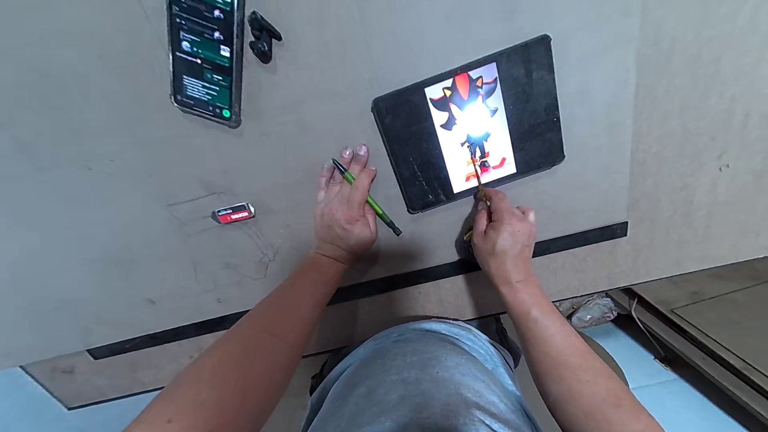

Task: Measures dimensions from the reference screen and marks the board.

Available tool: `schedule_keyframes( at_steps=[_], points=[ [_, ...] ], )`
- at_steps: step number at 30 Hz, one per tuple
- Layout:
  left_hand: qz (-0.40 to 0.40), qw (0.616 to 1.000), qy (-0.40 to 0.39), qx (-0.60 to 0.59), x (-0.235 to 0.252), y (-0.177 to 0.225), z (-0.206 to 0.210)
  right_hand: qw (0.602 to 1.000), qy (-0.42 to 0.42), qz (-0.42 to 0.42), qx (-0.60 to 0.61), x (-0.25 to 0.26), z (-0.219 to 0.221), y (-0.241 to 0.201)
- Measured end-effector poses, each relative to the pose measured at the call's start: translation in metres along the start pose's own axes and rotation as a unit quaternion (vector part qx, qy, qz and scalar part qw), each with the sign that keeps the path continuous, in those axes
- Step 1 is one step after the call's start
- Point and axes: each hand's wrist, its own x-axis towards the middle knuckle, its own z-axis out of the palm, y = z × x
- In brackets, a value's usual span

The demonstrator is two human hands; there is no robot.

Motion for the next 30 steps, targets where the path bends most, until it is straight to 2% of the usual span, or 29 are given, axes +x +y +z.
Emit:
schedule_keyframes(
  at_steps=[30],
  points=[
    [0.002,1.000,-0.003,0.005,0.0018,-0.0006,-0.0013,1.000,0.001,0.008,-0.007,-0.0002,0.0004,-0.0019]
  ],
)
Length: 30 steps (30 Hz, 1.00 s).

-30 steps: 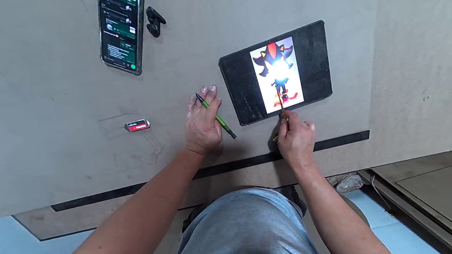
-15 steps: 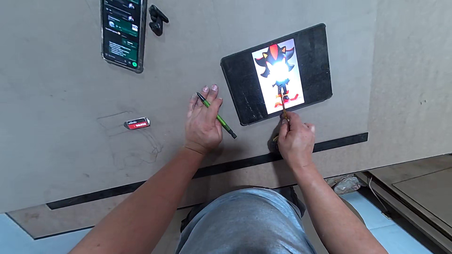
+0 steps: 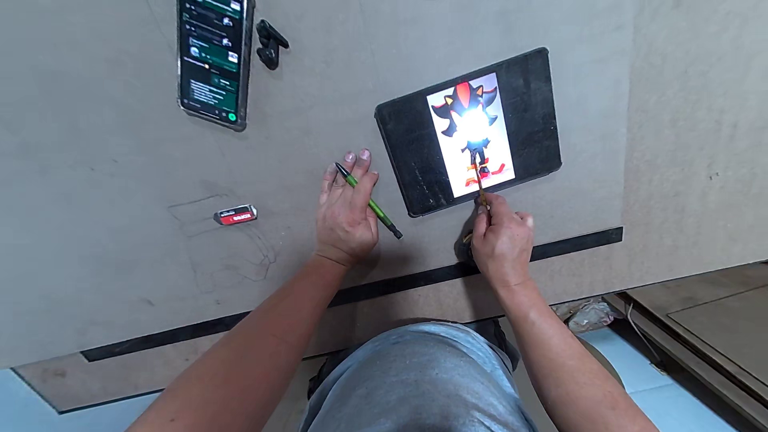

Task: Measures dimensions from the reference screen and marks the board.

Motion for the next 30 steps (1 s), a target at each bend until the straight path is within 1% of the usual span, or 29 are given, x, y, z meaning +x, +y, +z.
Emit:
schedule_keyframes(
  at_steps=[6,8,10,12,14,16,19,22,24,26,28,30],
  points=[
    [-0.011,1.000,-0.010,-0.004,0.001,0.001,0.000,1.000,-0.004,-0.003,-0.004,0.001,0.000,-0.001],
    [-0.014,1.000,-0.012,-0.005,0.000,0.002,0.000,1.000,-0.012,0.006,0.016,0.001,-0.002,0.000],
    [-0.016,1.000,-0.013,-0.009,-0.002,0.003,-0.001,0.996,-0.012,0.041,0.082,0.002,-0.013,0.005],
    [-0.024,0.999,-0.014,-0.023,0.002,0.004,-0.005,0.984,0.006,0.093,0.153,0.012,-0.031,0.018],
    [-0.054,0.997,-0.035,-0.050,0.005,0.010,-0.016,0.970,0.041,0.136,0.196,0.025,-0.049,0.036],
    [-0.088,0.991,-0.061,-0.084,0.008,0.021,-0.027,0.961,0.055,0.166,0.212,0.040,-0.061,0.055],
    [-0.123,0.979,-0.090,-0.135,0.006,0.041,-0.033,0.960,0.005,0.179,0.215,0.062,-0.067,0.074],
    [-0.180,0.962,-0.102,-0.176,0.002,0.065,-0.032,0.949,-0.042,0.177,0.257,0.067,-0.069,0.084],
    [-0.234,0.948,-0.095,-0.194,-0.002,0.076,-0.036,0.944,-0.060,0.170,0.275,0.059,-0.068,0.083],
    [-0.290,0.932,-0.100,-0.192,-0.007,0.079,-0.044,0.947,-0.090,0.155,0.267,0.043,-0.065,0.074],
    [-0.332,0.918,-0.097,-0.194,-0.021,0.074,-0.053,0.949,-0.123,0.141,0.253,0.022,-0.060,0.062],
    [-0.352,0.909,-0.092,-0.203,-0.042,0.062,-0.064,0.952,-0.152,0.125,0.236,0.002,-0.058,0.049]
  ],
)
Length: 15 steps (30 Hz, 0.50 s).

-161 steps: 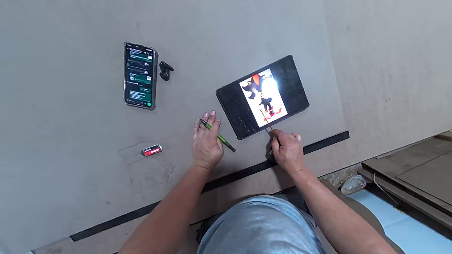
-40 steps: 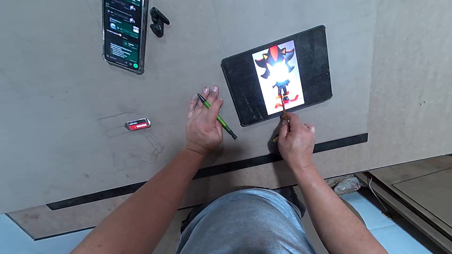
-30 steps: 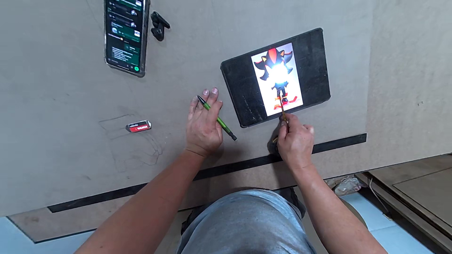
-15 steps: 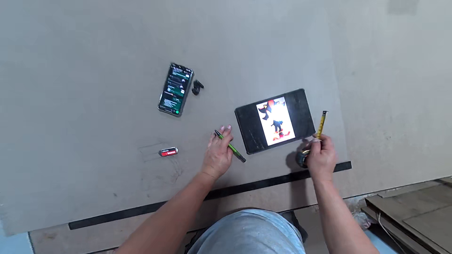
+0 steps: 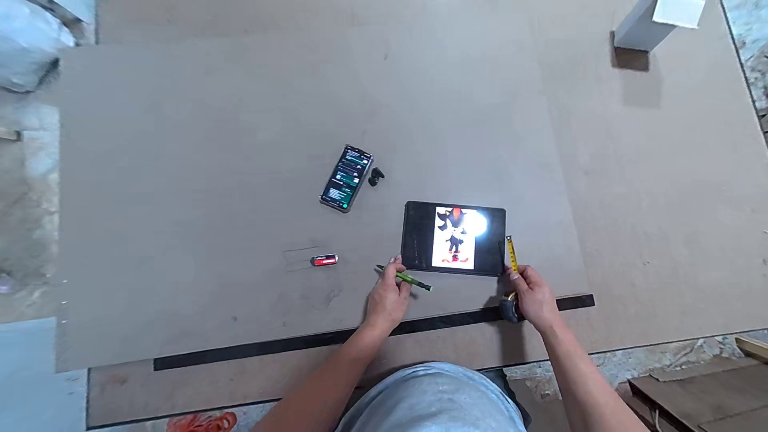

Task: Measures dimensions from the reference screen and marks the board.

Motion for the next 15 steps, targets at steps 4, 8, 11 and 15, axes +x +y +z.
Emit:
schedule_keyframes(
  at_steps=[4,8,11,15],
  points=[
    [0.076,0.995,0.049,-0.031,-0.029,-0.024,-0.017,0.991,-0.005,-0.117,-0.062,-0.042,0.011,-0.016],
    [0.148,0.984,-0.034,-0.094,-0.054,0.009,-0.022,0.959,-0.202,-0.192,-0.047,-0.059,0.024,-0.029],
    [0.165,0.977,-0.093,-0.102,-0.050,0.031,-0.022,0.938,-0.256,-0.220,-0.075,-0.055,0.029,-0.041],
    [0.165,0.982,-0.086,-0.028,-0.022,0.039,-0.027,0.939,-0.240,-0.227,-0.091,-0.038,0.020,-0.044]
  ],
)
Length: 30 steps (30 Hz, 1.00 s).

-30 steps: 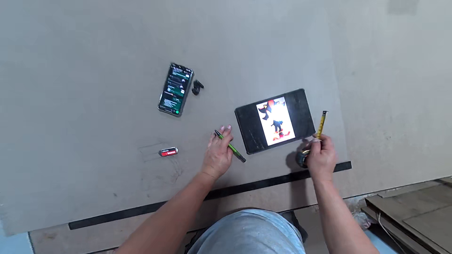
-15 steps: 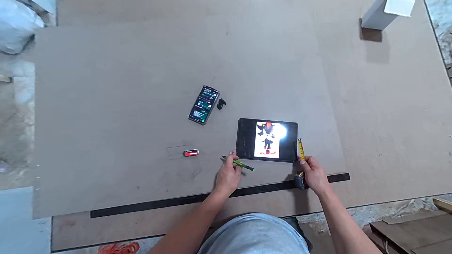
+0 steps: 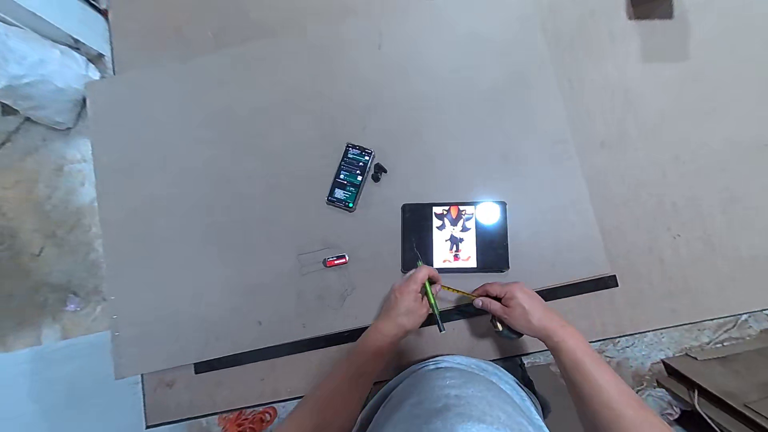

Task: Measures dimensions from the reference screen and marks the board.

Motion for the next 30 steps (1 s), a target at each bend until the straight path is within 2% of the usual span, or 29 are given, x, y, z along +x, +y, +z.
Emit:
schedule_keyframes(
  at_steps=[6,13,17,20,24,28,30],
  points=[
    [0.014,0.994,0.091,0.060,0.068,-0.015,-0.011,0.990,0.129,0.011,-0.060,0.024,-0.060,0.050],
    [0.071,0.978,0.177,0.081,0.125,-0.018,0.008,0.955,0.215,-0.061,-0.192,0.074,-0.094,0.096],
    [0.039,0.974,0.212,0.071,0.121,-0.046,-0.008,0.951,0.223,-0.063,-0.206,0.084,-0.097,0.106],
    [0.007,0.967,0.228,0.110,0.098,-0.090,-0.021,0.949,0.226,-0.077,-0.206,0.089,-0.098,0.110],
    [0.051,0.949,0.209,0.230,0.070,-0.144,-0.024,0.951,0.206,-0.087,-0.215,0.095,-0.101,0.110],
    [0.045,0.944,0.218,0.244,0.069,-0.143,-0.022,0.951,0.200,-0.095,-0.217,0.099,-0.103,0.108],
    [0.052,0.949,0.218,0.223,0.071,-0.127,-0.022,0.951,0.201,-0.098,-0.214,0.099,-0.103,0.107]
  ],
)
